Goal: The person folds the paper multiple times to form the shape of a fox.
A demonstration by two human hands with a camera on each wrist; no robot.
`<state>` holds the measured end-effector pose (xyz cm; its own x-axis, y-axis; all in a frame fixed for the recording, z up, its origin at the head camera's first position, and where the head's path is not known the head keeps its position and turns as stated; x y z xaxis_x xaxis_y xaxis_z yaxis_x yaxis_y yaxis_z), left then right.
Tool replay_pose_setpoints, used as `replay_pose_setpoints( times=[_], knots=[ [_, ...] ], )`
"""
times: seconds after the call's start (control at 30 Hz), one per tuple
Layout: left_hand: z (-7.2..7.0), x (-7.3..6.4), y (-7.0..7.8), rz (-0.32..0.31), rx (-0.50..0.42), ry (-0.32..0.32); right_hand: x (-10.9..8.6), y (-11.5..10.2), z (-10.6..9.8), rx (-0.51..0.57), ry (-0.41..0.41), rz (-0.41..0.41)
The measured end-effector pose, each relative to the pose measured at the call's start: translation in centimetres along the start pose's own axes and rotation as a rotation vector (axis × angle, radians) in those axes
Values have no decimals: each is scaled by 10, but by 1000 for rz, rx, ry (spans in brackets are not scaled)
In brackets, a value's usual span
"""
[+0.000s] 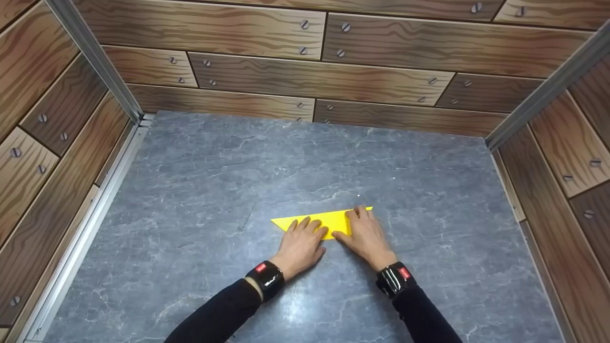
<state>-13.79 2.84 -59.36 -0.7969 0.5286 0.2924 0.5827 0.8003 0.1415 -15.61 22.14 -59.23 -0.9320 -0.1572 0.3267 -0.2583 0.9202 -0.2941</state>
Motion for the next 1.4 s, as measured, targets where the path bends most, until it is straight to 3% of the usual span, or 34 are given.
replay_pose_setpoints(
  times=[0.43, 0.6, 0.9, 1.23, 1.4],
  knots=[
    [2, 3, -3, 10, -48, 26, -4, -6, 3, -56, 55, -23],
    [2, 4, -6, 20, -76, 5, -5, -7, 3, -71, 55, -45],
    [3, 7, -12, 29, -75, -83, 2, 3, -3, -58, -55, 71],
    [4, 9, -14, 31, -80, -60, 10, 23, -17, -62, -115, 172],
    [2, 9, -13, 30, -95, -60, 12, 28, -22, -14, -102, 224]
  ],
)
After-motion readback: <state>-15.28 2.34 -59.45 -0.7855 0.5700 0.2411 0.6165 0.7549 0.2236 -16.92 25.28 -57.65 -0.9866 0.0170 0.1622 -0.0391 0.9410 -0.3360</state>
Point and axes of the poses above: each hand's wrist, its own x-axis towards the middle knuckle, its own z-axis out of the palm, y = z × x, the point moved 2 cm from there along x, towards the middle knuckle, and after that the axes turned 12 degrees about y, right-handed, at the moved point
